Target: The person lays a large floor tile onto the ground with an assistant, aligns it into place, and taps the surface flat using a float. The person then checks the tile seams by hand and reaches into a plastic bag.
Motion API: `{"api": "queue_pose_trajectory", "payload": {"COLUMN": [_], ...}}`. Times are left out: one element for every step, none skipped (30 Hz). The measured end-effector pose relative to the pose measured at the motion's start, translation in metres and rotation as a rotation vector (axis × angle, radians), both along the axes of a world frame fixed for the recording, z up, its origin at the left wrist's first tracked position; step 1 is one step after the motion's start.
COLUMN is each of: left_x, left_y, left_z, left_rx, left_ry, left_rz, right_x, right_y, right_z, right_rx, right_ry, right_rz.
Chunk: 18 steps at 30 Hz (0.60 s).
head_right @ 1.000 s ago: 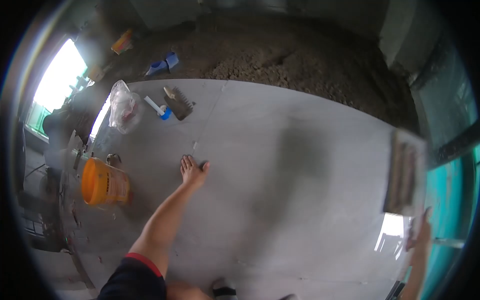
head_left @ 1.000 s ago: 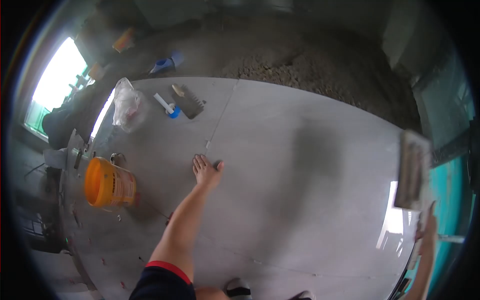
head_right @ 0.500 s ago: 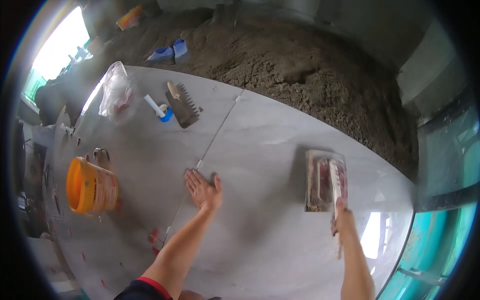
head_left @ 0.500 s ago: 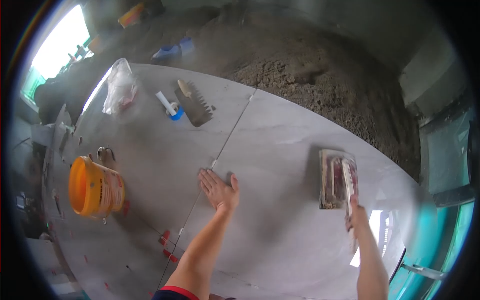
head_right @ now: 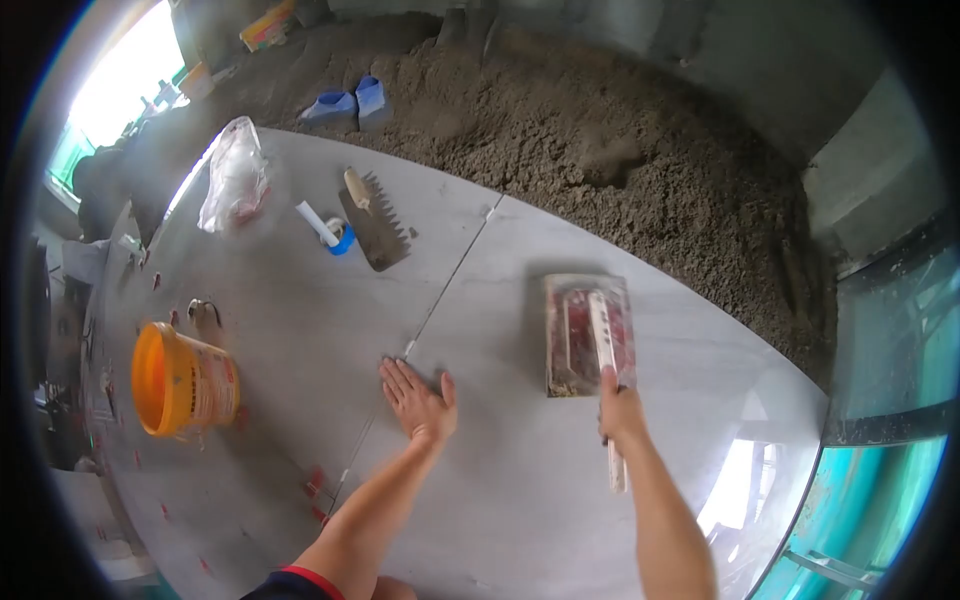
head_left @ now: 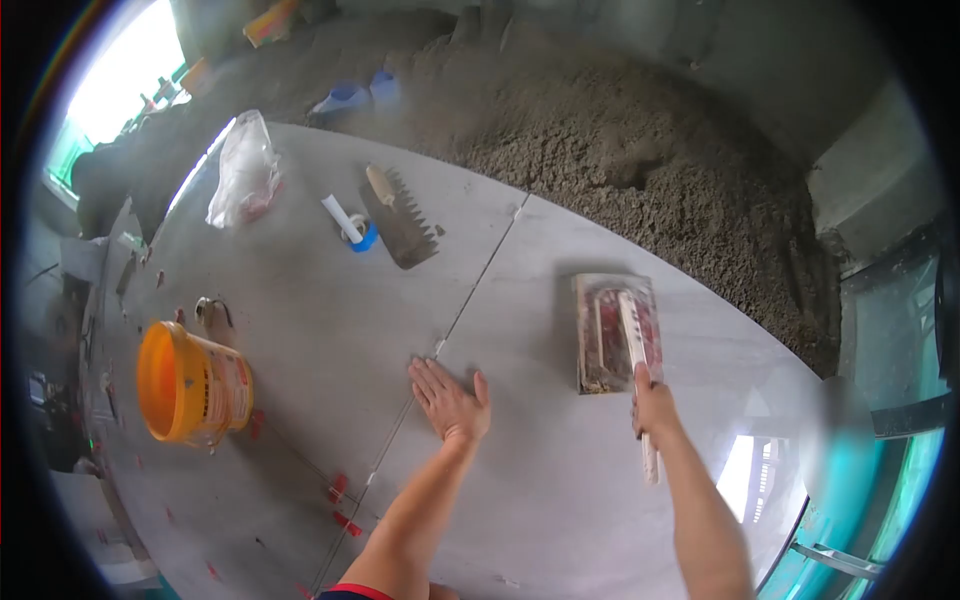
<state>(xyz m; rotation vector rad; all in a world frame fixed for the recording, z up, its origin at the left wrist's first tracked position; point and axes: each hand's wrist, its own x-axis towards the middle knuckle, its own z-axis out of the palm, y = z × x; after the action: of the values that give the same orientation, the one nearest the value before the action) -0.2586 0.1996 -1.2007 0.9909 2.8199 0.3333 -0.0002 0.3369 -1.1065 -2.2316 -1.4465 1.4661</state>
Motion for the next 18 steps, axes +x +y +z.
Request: {"api": "queue_pose_trajectory", "payload": {"left_x": [0.004,0.006,0.006,0.006,0.007,0.007,0.007,0.006,0.005,0.006,0.007,0.006,0.005,0.005,0.003,-0.001,0.004,0.006], "left_y": [-0.004,-0.007,-0.005,-0.005,-0.005,-0.004,-0.003,-0.004,-0.004,-0.005,-0.005,-0.005,-0.005,-0.006,-0.002,0.003,-0.006,-0.010], "left_z": [0.001,0.001,0.001,0.000,-0.001,-0.002,-0.002,-0.002,-0.001,0.000,0.000,-0.001,-0.001,0.000,0.003,0.006,0.008,0.006], "left_rx": [-0.007,-0.011,-0.015,-0.021,-0.032,-0.026,-0.023,-0.023,-0.019,-0.015,-0.008,-0.011,-0.012,-0.016,-0.019,-0.019,-0.045,-0.038], "left_ry": [-0.006,-0.009,0.002,0.011,0.017,0.010,0.005,0.001,0.001,-0.003,-0.009,-0.017,-0.023,-0.031,-0.025,-0.018,-0.024,-0.031], "left_rz": [-0.001,0.002,0.002,0.006,0.013,0.018,0.022,0.022,0.013,0.009,0.011,0.015,0.014,0.010,-0.003,-0.008,-0.002,0.005], "right_x": [-0.005,-0.009,-0.018,-0.024,-0.023,-0.022,-0.023,-0.024,-0.024,-0.024,-0.024,-0.025,-0.028,-0.034,-0.043,-0.044,-0.055,-0.062], "right_y": [0.020,0.039,0.048,0.050,0.050,0.050,0.050,0.047,0.039,0.029,0.020,0.011,0.007,0.011,0.019,0.034,0.039,0.044], "right_z": [0.022,0.040,0.072,0.104,0.127,0.147,0.154,0.146,0.133,0.117,0.073,0.029,-0.013,-0.044,-0.046,-0.042,0.013,0.049], "right_rx": [-0.007,-0.011,0.007,0.023,0.129,0.233,0.334,0.432,0.532,0.630,0.691,0.753,0.687,0.515,0.429,0.401,0.038,-0.010], "right_ry": [0.123,0.250,0.244,0.237,0.273,0.308,0.345,0.347,0.347,0.343,0.238,0.128,-0.028,-0.157,-0.160,-0.093,0.129,0.185], "right_rz": [0.002,0.008,0.012,0.019,0.003,-0.008,-0.019,-0.034,-0.049,-0.058,0.004,0.060,0.122,0.187,0.200,0.174,0.128,0.094]}}
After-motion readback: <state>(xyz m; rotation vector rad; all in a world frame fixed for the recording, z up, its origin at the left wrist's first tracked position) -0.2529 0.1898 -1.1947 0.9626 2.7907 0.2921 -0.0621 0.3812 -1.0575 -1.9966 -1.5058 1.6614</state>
